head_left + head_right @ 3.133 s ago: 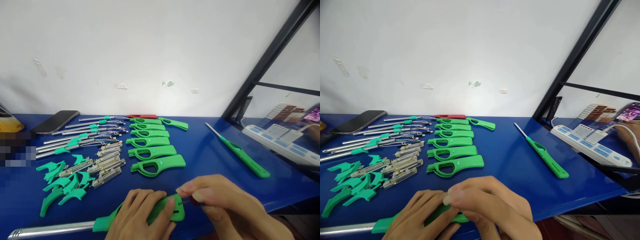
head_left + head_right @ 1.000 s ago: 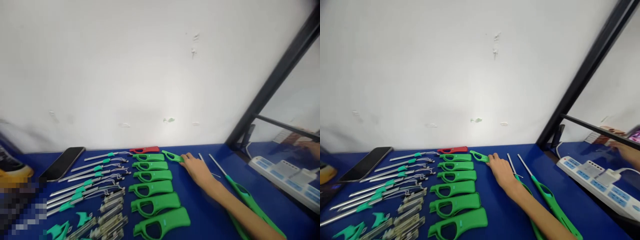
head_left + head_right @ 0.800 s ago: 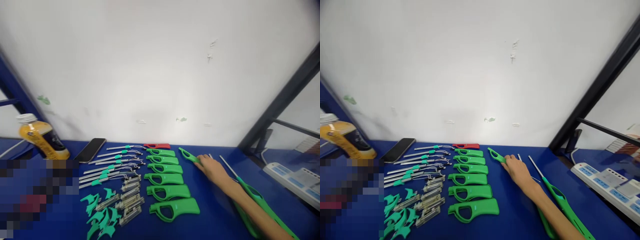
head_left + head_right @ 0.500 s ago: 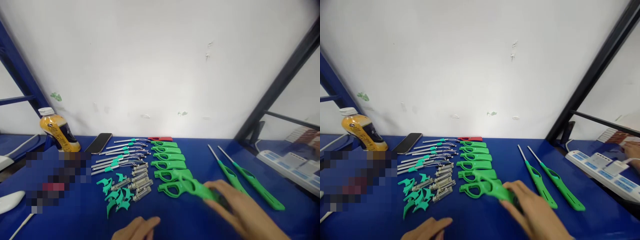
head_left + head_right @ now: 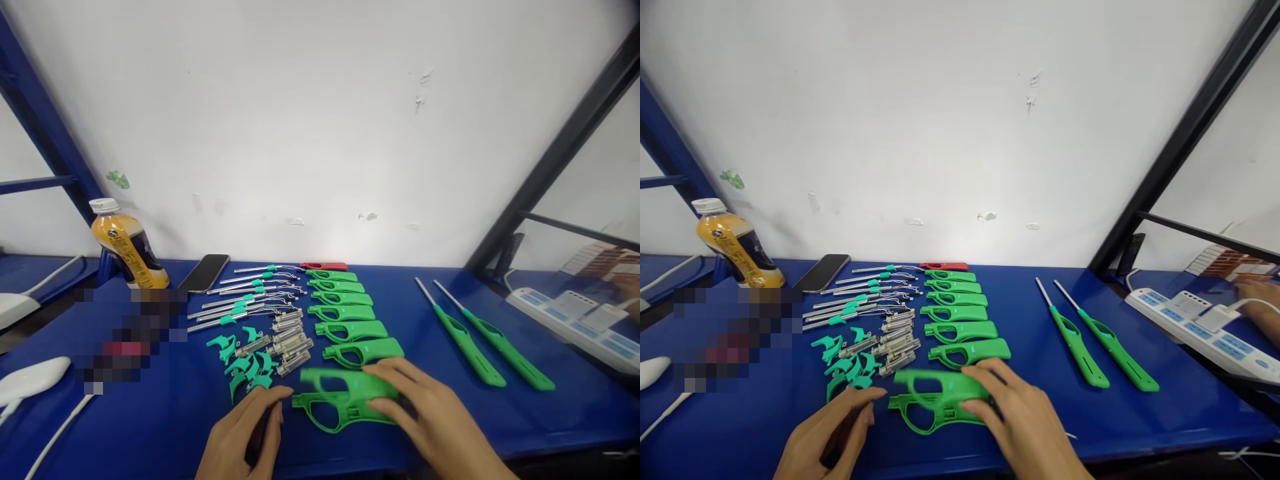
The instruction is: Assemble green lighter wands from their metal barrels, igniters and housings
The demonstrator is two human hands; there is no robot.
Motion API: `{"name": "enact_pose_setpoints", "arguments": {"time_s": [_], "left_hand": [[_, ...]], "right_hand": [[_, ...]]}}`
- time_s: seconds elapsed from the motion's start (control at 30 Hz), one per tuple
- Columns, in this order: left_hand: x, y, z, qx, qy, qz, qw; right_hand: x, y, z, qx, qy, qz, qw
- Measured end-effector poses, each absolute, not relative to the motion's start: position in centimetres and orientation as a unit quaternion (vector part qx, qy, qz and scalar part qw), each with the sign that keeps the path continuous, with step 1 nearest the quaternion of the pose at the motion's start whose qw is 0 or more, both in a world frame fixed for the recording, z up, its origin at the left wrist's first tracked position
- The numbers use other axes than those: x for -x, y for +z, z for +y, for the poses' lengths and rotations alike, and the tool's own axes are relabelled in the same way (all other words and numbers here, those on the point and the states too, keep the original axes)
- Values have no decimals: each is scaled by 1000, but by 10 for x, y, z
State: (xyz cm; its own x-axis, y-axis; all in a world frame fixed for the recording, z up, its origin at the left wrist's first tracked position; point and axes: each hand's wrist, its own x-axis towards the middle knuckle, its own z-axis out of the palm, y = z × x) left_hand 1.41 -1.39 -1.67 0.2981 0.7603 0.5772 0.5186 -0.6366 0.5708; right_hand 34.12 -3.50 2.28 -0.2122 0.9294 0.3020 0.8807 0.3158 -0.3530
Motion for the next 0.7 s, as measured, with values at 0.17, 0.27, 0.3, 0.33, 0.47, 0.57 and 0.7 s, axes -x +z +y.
{"name": "enact_pose_setpoints", "arguments": {"time_s": [0.17, 0.27, 0.3, 0.33, 0.47, 0.57, 0.7], "left_hand": [[3, -12, -6, -791, 433, 428, 60], [30, -8, 18, -784, 405, 470, -22], [42, -7, 30, -780, 389, 487, -46], [54, -6, 41, -779, 369, 502, -63], [95, -1, 85, -790, 270, 543, -89], [107, 5, 108, -799, 200, 562, -83], [106, 13, 126, -809, 118, 572, -69]], "right_hand": [[-401, 42, -5, 711, -27, -664, 229], [-429, 29, 30, 768, -50, -606, 200], [-434, 23, 41, 778, -48, -597, 188], [-437, 15, 50, 784, -48, -592, 182], [-447, -9, 59, 764, -59, -606, 212], [-450, -20, 41, 712, -60, -650, 259], [-441, -34, 19, 648, -60, -697, 302]]}}
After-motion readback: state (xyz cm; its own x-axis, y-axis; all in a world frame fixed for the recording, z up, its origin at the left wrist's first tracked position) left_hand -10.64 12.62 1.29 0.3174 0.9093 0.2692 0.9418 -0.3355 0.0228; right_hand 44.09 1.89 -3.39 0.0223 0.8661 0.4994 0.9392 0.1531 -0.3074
